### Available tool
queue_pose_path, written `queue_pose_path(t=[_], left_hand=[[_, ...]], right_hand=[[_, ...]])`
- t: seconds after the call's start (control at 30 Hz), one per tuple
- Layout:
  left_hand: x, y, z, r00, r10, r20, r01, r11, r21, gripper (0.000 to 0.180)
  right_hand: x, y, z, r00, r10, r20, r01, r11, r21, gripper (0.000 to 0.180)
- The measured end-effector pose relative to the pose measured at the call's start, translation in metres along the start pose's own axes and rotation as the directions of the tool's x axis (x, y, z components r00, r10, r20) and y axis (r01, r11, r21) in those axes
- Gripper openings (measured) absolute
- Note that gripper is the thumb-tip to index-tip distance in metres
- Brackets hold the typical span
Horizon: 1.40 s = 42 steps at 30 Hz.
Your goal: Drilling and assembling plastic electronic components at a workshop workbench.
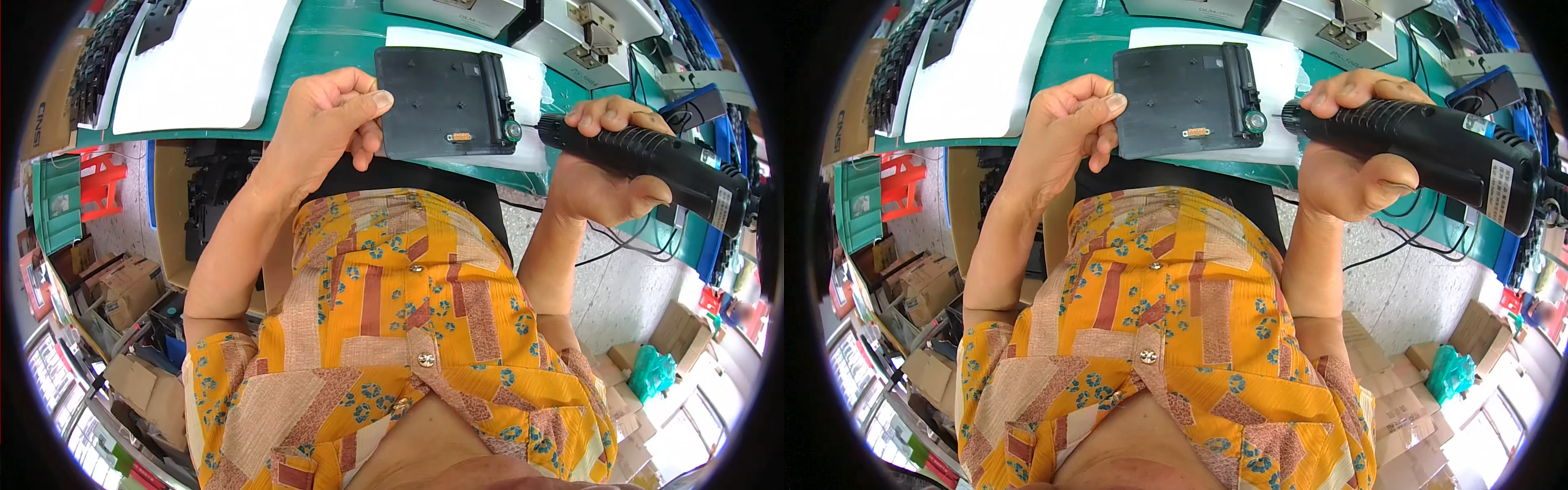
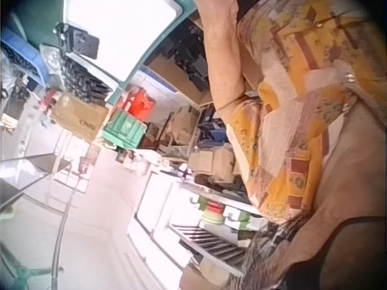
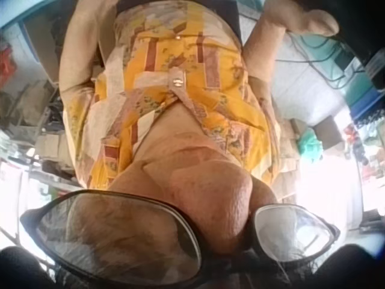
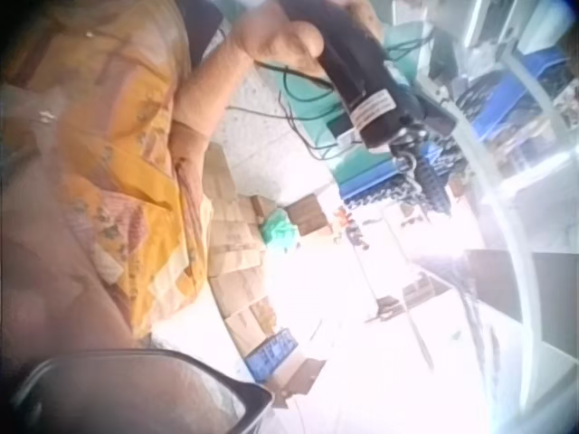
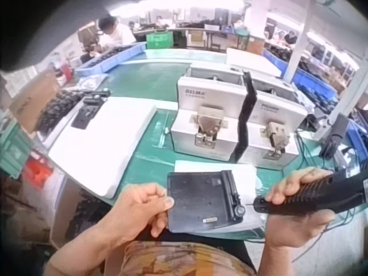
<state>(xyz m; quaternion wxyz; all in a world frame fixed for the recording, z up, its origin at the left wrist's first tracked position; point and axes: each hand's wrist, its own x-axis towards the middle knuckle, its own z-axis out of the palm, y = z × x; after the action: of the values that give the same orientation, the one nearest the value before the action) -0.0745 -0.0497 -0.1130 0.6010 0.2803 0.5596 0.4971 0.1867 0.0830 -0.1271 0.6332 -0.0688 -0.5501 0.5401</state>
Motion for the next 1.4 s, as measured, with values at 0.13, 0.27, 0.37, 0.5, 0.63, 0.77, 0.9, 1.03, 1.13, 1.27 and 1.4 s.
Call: queue_pose_path(t=[0.13, 0.27, 0.37, 0.5, 0.63, 0.77, 0.9, 1.03, 1.13, 1.27, 1.4], left_hand=[[0.012, -0.001, 0.002, 1.0, 0.0, -0.017, 0.001, 0.998, 0.069, 0.015], [0.018, 0.0, 0.0, 0.988, 0.12, -0.098, -0.08, 0.938, 0.338, 0.018], [0.022, 0.01, 0.005, 0.973, 0.179, -0.146, -0.082, 0.857, 0.508, 0.015], [0.024, 0.011, 0.004, 0.964, 0.23, -0.129, -0.076, 0.711, 0.699, 0.021], [0.021, 0.009, 0.013, 0.952, 0.233, -0.198, 0.0, 0.648, 0.761, 0.02], [0.01, -0.012, 0.022, 0.675, 0.731, 0.101, -0.432, 0.28, 0.857, 0.015], [0.006, -0.034, 0.044, 0.392, 0.844, 0.365, -0.657, -0.021, 0.753, 0.019], [0.003, -0.049, 0.054, 0.335, 0.842, 0.423, -0.681, -0.094, 0.726, 0.024], [0.003, -0.051, 0.047, 0.357, 0.846, 0.396, -0.662, -0.07, 0.746, 0.023], [0.004, -0.048, 0.037, 0.388, 0.866, 0.315, -0.643, 0.01, 0.766, 0.021], [0.01, -0.045, 0.036, 0.386, 0.884, 0.263, -0.637, 0.05, 0.769, 0.021]], right_hand=[[-0.001, -0.002, 0.0, 0.999, -0.018, 0.04, 0.015, 0.997, 0.075, 0.082], [0.001, 0.0, -0.002, 0.993, -0.046, 0.104, 0.031, 0.99, 0.135, 0.083], [0.007, 0.0, -0.008, 0.986, -0.06, 0.153, 0.036, 0.987, 0.157, 0.085], [0.023, -0.009, -0.021, 0.959, -0.018, 0.284, -0.002, 0.997, 0.071, 0.089], [0.033, -0.009, -0.027, 0.902, 0.013, 0.432, -0.041, 0.998, 0.055, 0.09], [0.038, -0.01, -0.028, 0.872, -0.023, 0.489, -0.029, 0.995, 0.099, 0.091], [0.036, -0.019, -0.019, 0.868, 0.016, 0.496, -0.005, 1.0, -0.022, 0.098], [0.025, -0.016, 0.0, 0.926, -0.051, 0.374, 0.031, 0.998, 0.06, 0.104], [0.025, -0.019, -0.002, 0.936, -0.061, 0.347, 0.035, 0.996, 0.082, 0.105], [0.023, -0.021, -0.004, 0.949, -0.065, 0.309, 0.037, 0.995, 0.097, 0.106], [0.022, -0.019, -0.007, 0.957, -0.063, 0.283, 0.037, 0.995, 0.097, 0.107]])
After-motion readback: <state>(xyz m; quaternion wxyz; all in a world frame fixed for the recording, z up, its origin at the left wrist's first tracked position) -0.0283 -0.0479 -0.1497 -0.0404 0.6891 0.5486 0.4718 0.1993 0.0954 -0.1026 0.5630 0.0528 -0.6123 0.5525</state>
